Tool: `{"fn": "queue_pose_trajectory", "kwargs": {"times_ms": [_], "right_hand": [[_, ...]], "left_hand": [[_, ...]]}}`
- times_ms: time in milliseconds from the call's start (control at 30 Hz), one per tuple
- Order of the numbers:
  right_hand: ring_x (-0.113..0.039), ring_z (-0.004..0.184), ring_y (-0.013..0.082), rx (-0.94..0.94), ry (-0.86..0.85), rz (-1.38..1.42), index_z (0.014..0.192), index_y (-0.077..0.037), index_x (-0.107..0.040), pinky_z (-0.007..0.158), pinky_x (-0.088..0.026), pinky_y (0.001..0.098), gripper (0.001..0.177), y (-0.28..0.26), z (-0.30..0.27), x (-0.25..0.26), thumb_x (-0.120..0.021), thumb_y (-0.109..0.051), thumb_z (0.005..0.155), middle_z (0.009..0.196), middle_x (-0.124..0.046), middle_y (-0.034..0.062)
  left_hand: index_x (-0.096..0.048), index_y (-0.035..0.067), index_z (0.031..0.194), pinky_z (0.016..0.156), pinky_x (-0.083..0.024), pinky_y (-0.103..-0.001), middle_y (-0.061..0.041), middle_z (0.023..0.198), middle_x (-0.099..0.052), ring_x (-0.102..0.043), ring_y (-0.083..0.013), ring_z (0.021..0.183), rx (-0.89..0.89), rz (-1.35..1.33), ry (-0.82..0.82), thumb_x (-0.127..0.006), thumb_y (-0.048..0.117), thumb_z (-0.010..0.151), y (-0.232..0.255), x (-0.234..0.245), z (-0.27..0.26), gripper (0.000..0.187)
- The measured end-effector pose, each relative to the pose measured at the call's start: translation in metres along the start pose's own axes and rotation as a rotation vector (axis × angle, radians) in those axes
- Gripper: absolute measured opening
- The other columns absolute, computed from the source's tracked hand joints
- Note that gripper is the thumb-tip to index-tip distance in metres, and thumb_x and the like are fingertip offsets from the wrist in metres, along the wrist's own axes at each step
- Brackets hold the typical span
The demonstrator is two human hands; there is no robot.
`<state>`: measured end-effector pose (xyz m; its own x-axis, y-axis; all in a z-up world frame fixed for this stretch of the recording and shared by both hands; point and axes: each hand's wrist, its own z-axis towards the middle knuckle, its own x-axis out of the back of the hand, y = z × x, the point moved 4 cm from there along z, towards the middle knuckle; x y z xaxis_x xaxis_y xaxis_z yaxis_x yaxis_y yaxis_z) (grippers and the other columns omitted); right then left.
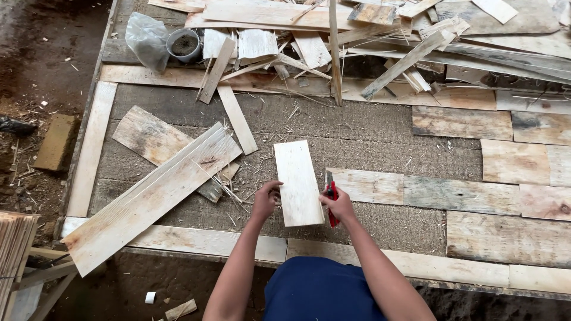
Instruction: The person uses a red utility knife to shave thin strips from several small wooden planks on a workbench. They repeatedly position each plank, draw the knife along its surface to remove shavings, and set the pieces aside. The workbench is cluttered with wood scraps and shavings.
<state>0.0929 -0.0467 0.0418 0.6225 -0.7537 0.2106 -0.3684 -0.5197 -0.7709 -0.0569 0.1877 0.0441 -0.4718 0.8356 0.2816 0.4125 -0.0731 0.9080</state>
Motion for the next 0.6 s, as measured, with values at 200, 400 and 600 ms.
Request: {"fn": "queue_pose_trajectory", "kwargs": {"times_ms": [200,400,600], "right_hand": [[-0.061,0.065,0.0156,0.123,-0.014,0.348,0.108,-0.005,-0.076,0.050,-0.055,0.0277,0.024,-0.047,-0.012,0.006,-0.075,-0.015,0.087,0.079,-0.065,0.0087],[-0.062,0.075,0.0176,0.257,-0.075,0.678,0.117,0.006,-0.067,0.052,-0.054,0.0299,0.028,-0.131,-0.056,0.017,-0.071,-0.008,0.092,0.096,-0.065,0.0133],[-0.066,0.061,0.0203,0.156,-0.032,0.319,0.115,-0.002,-0.069,0.050,-0.056,0.0311,0.035,-0.119,-0.052,0.009,-0.085,-0.012,0.085,0.094,-0.071,0.0177]], "left_hand": [[-0.083,0.020,0.099,0.082,-0.059,-0.039,-0.008,0.101,-0.066,-0.066,-0.0281,0.099,-0.474,0.103,0.235,-0.079,-0.001,0.081,0.030,0.013,0.014,0.028],[-0.073,0.002,0.104,0.088,-0.057,-0.046,-0.020,0.100,-0.073,-0.073,-0.0349,0.100,-0.461,-0.184,0.287,-0.068,0.002,0.097,0.133,0.033,0.011,0.009],[-0.071,0.008,0.103,0.071,-0.055,-0.032,-0.006,0.084,-0.070,-0.063,-0.0139,0.079,-0.128,-0.424,0.316,-0.073,0.020,0.099,0.134,0.022,0.015,0.013]]}}
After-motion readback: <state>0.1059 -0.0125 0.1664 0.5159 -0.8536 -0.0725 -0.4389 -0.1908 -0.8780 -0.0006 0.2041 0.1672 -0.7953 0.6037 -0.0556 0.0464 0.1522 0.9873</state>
